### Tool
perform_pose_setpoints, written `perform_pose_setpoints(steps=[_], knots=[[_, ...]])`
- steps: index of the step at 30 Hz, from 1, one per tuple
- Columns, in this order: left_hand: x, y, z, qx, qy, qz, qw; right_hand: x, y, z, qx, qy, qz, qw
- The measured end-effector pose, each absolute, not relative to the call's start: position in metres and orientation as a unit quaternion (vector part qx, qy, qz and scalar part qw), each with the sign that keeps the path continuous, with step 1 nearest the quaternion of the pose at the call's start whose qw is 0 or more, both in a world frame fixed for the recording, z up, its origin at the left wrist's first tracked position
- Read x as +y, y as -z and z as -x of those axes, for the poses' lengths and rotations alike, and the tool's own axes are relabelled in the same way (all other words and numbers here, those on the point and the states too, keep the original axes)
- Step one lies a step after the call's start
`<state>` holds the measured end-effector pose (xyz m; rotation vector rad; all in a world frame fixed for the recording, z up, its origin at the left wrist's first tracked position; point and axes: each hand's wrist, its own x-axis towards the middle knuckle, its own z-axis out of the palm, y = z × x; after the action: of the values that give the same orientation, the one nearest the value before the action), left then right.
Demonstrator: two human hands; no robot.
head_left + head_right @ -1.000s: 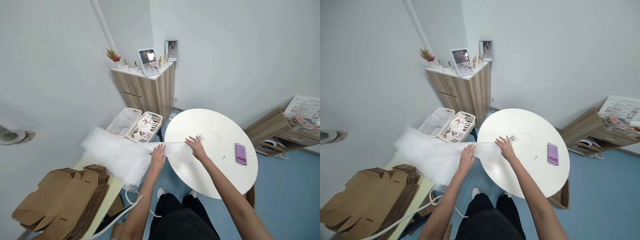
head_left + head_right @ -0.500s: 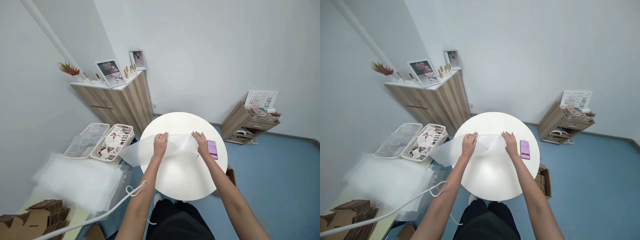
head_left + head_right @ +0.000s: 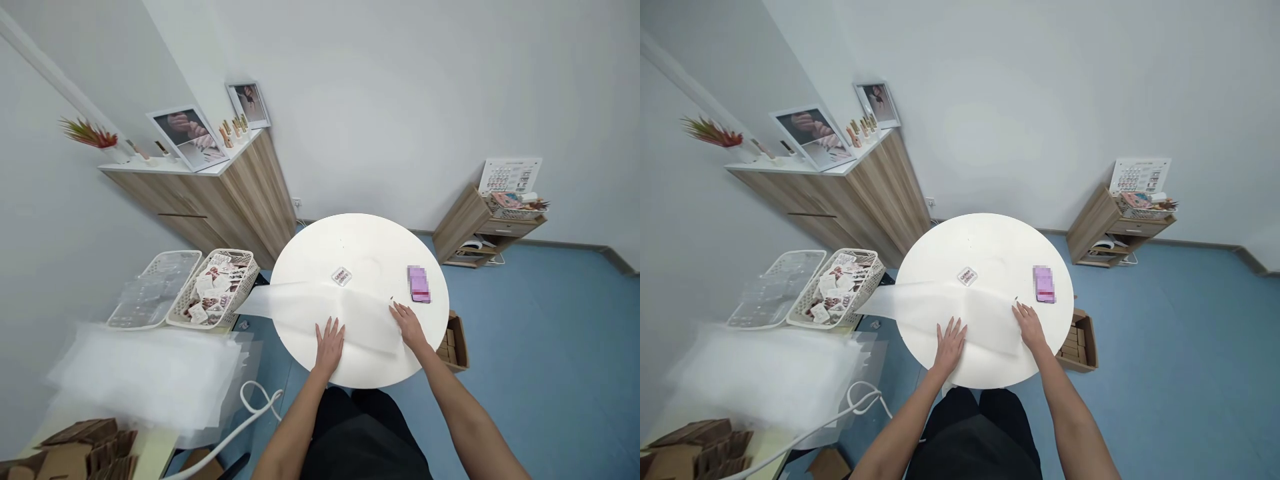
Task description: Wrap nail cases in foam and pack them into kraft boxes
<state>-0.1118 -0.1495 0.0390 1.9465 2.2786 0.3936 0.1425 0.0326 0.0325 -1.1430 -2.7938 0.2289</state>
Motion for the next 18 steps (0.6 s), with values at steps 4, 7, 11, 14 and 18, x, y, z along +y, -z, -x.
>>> perform_pose_setpoints(steps=[4,7,11,14,18], knots=[[-0.160,-0.013,0.128,0.760,-0.080,-0.638,0.089,0.014,-0.017,-0.144,-0.928,-0.074,0.364,-0.005],[-0.166,-0.008,0.149,0.744,-0.069,-0.656,0.108,0.006,-0.013,-0.141,-0.929,-0.085,0.359,-0.030],[-0.162,-0.010,0.165,0.752,-0.111,-0.642,0.105,0.016,-0.015,-0.123,-0.909,-0.099,0.405,0.007],[-0.149,-0.012,0.156,0.821,-0.157,-0.543,0.084,0.032,-0.017,-0.089,-0.885,-0.112,0.448,0.061],[-0.126,-0.006,0.129,0.867,-0.164,-0.463,0.087,0.053,-0.016,-0.021,-0.874,-0.137,0.458,0.089]])
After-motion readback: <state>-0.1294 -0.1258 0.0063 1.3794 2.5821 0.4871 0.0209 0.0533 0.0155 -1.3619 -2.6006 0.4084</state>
